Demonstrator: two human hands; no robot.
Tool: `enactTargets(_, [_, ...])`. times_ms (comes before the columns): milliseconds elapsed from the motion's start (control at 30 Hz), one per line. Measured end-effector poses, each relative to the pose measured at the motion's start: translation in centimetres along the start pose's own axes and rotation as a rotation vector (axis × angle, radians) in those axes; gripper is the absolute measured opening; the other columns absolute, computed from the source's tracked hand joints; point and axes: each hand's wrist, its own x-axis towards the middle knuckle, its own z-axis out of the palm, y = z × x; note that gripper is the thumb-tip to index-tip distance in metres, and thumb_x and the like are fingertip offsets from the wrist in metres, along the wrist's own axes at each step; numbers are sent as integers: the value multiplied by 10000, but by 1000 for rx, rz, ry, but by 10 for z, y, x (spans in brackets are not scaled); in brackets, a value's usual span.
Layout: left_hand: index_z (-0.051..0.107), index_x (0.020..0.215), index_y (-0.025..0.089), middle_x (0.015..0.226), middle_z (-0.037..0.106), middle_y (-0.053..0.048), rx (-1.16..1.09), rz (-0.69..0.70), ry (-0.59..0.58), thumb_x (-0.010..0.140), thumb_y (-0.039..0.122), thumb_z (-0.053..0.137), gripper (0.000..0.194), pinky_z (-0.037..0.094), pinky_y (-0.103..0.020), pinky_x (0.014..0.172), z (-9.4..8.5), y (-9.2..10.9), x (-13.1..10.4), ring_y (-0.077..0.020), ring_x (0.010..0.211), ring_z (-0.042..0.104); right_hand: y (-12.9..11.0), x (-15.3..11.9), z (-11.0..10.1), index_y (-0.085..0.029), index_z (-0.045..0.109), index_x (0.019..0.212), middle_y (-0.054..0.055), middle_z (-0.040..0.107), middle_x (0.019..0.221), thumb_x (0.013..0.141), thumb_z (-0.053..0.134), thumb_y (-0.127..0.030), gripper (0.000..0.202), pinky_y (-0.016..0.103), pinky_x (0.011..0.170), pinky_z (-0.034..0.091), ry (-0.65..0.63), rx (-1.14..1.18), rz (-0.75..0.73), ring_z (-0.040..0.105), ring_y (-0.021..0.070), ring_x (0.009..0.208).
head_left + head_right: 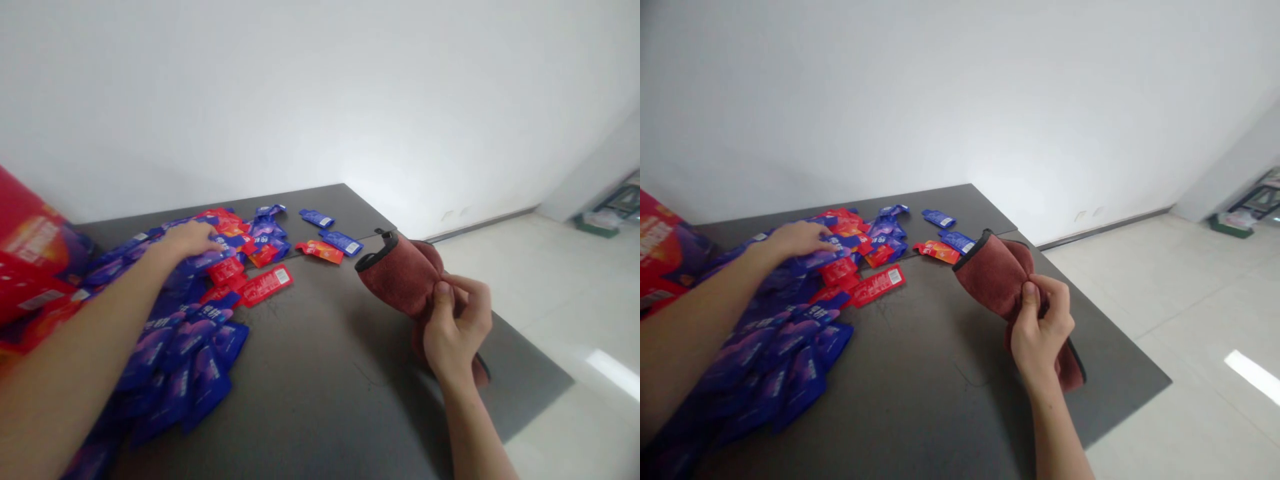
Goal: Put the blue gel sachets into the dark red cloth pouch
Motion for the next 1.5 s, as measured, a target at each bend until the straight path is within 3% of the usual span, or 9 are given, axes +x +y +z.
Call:
enactTargets(167, [585, 1059, 1, 938, 654, -39, -31, -77, -26, 806, 625, 351, 713, 421, -412, 869, -42, 27, -16, -260, 1016, 570, -5, -1, 3, -179, 549, 854, 5, 575, 721, 858, 487, -314, 150, 254, 639, 398, -56, -11, -11, 542, 127, 649])
enactTargets(300, [577, 1077, 52, 819, 667, -19, -293, -177, 130, 778, 650, 402, 692, 470, -264, 678, -63, 79, -77, -144, 725, 633, -5, 1, 5, -177, 538, 842, 0, 570, 734, 858, 484, -295, 131, 252, 661, 395, -105, 27, -26, 544, 126, 677])
enactTargets(533, [612, 950, 193, 709, 685, -23, -518, -191, -271, 812, 458, 508, 316, 469, -256, 547, -2, 165, -205, -178, 617, 647, -4, 2, 3, -178, 509, 866, -5, 543, 701, 868, 444, -325, 161, 280, 683, 400, -89, 78, 21, 529, 135, 665])
enactTargets(667, [540, 1166, 161, 1004, 669, -146, -275, -198, -94, 853, 413, 471, 408, 494, -435, 736, 12, 176, -248, -298, 891, 639, -14, -8, 2, -186, 521, 847, 7, 571, 740, 857, 459, -297, 127, 273, 694, 400, -143, 53, -26, 543, 138, 696])
enactTargets(767, [527, 1213, 210, 1166, 623, -104, -175, 146, 56, 835, 368, 531, 410, 461, -434, 902, 8, 169, -271, -271, 1080, 564, -28, -15, -2, -193, 531, 847, 8, 574, 753, 862, 462, -298, 126, 271, 675, 405, -215, 75, -62, 547, 138, 694])
enactTargets(900, [553, 1197, 246, 1165, 638, -32, -181, 455, 5, 837, 228, 529, 362, 490, -321, 897, 13, 157, -290, -189, 1047, 594, -58, -30, -9, -215, 533, 898, 10, 584, 800, 894, 415, -298, 145, 268, 662, 411, -444, 166, -188, 550, 135, 717])
enactTargets(1133, [641, 1081, 260, 875, 702, -76, 6, 430, -83, 754, 62, 465, 420, 530, -324, 624, 29, 160, -306, -222, 709, 657, -88, -93, 11, -267, 554, 978, 8, 571, 816, 888, 441, -282, 146, 311, 669, 330, -1292, 32, -1039, 487, 159, 738])
enactTargets(1367, [628, 1086, 145, 1056, 681, -120, 98, 565, 80, 756, 13, 391, 427, 536, -293, 757, 28, 175, -304, -200, 906, 659, -65, -85, 71, -259, 537, 1071, 39, 592, 886, 910, 391, -250, 217, 293, 690, 303, -1257, -262, -948, 507, 159, 772])
enactTargets(1500, [650, 1030, 131, 1011, 692, -138, 126, 472, 85, 707, -15, 404, 432, 552, -281, 684, 27, 190, -304, -208, 855, 673, -73, -67, 57, -188, 532, 974, 27, 582, 788, 943, 296, -238, 243, 275, 682, 317, -1207, -183, -791, 500, 147, 732])
